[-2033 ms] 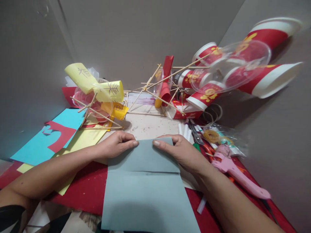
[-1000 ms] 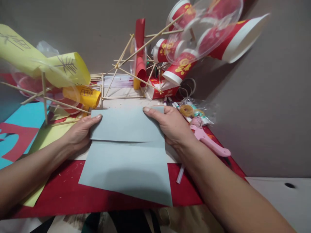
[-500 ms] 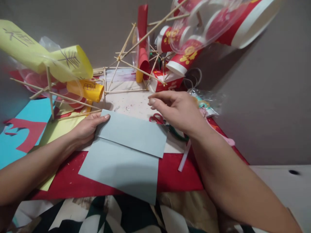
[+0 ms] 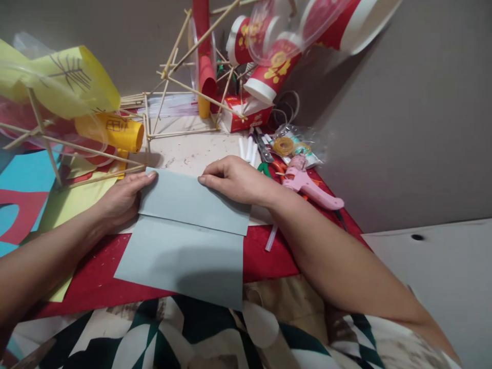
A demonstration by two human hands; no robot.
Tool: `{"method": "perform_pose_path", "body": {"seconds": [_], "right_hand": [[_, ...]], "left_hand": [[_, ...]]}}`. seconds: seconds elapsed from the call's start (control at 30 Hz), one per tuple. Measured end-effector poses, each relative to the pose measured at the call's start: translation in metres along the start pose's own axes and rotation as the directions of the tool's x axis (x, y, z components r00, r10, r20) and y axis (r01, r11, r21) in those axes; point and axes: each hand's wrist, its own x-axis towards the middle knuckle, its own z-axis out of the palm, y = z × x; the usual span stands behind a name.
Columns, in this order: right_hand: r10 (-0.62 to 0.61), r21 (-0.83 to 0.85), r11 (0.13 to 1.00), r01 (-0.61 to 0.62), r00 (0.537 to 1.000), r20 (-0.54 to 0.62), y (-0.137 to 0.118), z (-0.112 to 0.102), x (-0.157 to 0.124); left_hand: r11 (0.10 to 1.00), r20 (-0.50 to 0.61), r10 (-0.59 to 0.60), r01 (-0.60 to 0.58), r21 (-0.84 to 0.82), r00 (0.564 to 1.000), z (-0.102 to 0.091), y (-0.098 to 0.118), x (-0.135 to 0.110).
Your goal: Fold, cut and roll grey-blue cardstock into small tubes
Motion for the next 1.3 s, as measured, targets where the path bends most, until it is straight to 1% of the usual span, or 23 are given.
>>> {"method": "perform_pose_path", "body": {"seconds": [0.1, 0.17, 0.3, 0.4, 0.5, 0.6, 0.67, 0.73, 0.83, 0.93, 1.0, 1.07, 1.17, 1.23, 1.3], "right_hand": [[0.019, 0.079, 0.997, -0.021, 0.999, 0.036, 0.0, 0.005, 0.001], [0.023, 0.102, 0.994, -0.025, 0.999, 0.023, -0.001, 0.009, 0.001], [0.017, 0.095, 0.995, -0.015, 1.0, -0.014, -0.003, 0.012, 0.0], [0.027, 0.057, 0.998, -0.028, 0.999, 0.016, -0.004, 0.005, -0.002], [0.05, 0.043, 0.998, -0.051, 0.999, 0.019, -0.003, -0.008, -0.004], [0.074, 0.078, 0.994, -0.071, 0.996, -0.041, -0.002, -0.019, -0.006], [0.091, 0.123, 0.989, -0.079, 0.992, -0.088, -0.002, -0.023, -0.007], [0.113, 0.204, 0.975, -0.082, 0.984, -0.141, -0.002, -0.024, -0.007], [0.162, 0.343, 0.936, -0.086, 0.966, -0.201, 0.0, -0.022, -0.006], [0.187, 0.409, 0.91, -0.07, 0.949, -0.253, 0.005, -0.023, -0.004], [0.199, 0.404, 0.912, -0.073, 0.939, -0.28, 0.009, -0.025, -0.004], [0.218, 0.397, 0.913, -0.096, 0.936, -0.275, 0.012, -0.026, -0.004], [0.234, 0.426, 0.896, -0.126, 0.949, -0.212, 0.01, -0.023, -0.005], [0.238, 0.464, 0.876, -0.136, 0.956, -0.17, 0.007, -0.02, -0.005], [0.257, 0.504, 0.851, -0.147, 0.954, -0.155, 0.003, -0.018, -0.006]], "left_hand": [[1.0, -0.006, -0.017, 0.017, 0.002, 1.0, 0.0, 0.0, -0.001], [1.0, -0.022, -0.022, 0.022, 0.003, 1.0, 0.001, 0.0, -0.001], [0.999, -0.043, -0.002, 0.001, -0.035, 0.999, 0.004, -0.004, -0.001], [0.999, -0.067, 0.016, -0.019, -0.05, 0.998, 0.006, -0.006, -0.002], [0.997, -0.138, 0.048, -0.056, -0.06, 0.989, 0.007, -0.005, -0.001], [0.989, -0.215, 0.079, -0.103, -0.104, 0.973, 0.007, -0.002, 0.0], [0.979, -0.272, 0.088, -0.133, -0.155, 0.958, 0.007, -0.001, 0.002], [0.971, -0.319, 0.068, -0.136, -0.195, 0.945, 0.006, 0.0, 0.005], [0.968, -0.357, 0.038, -0.123, -0.218, 0.933, 0.007, 0.0, 0.007], [0.961, -0.391, 0.038, -0.141, -0.236, 0.919, 0.007, 0.0, 0.007], [0.959, -0.398, 0.027, -0.136, -0.249, 0.917, 0.007, -0.001, 0.007], [0.956, -0.386, 0.039, -0.146, -0.253, 0.922, 0.005, -0.002, 0.008], [0.953, -0.368, 0.062, -0.164, -0.254, 0.928, 0.003, -0.004, 0.009], [0.952, -0.361, 0.044, -0.15, -0.269, 0.931, 0.002, -0.005, 0.009], [0.954, -0.318, 0.021, -0.114, -0.277, 0.948, 0.001, -0.004, 0.008]]}}
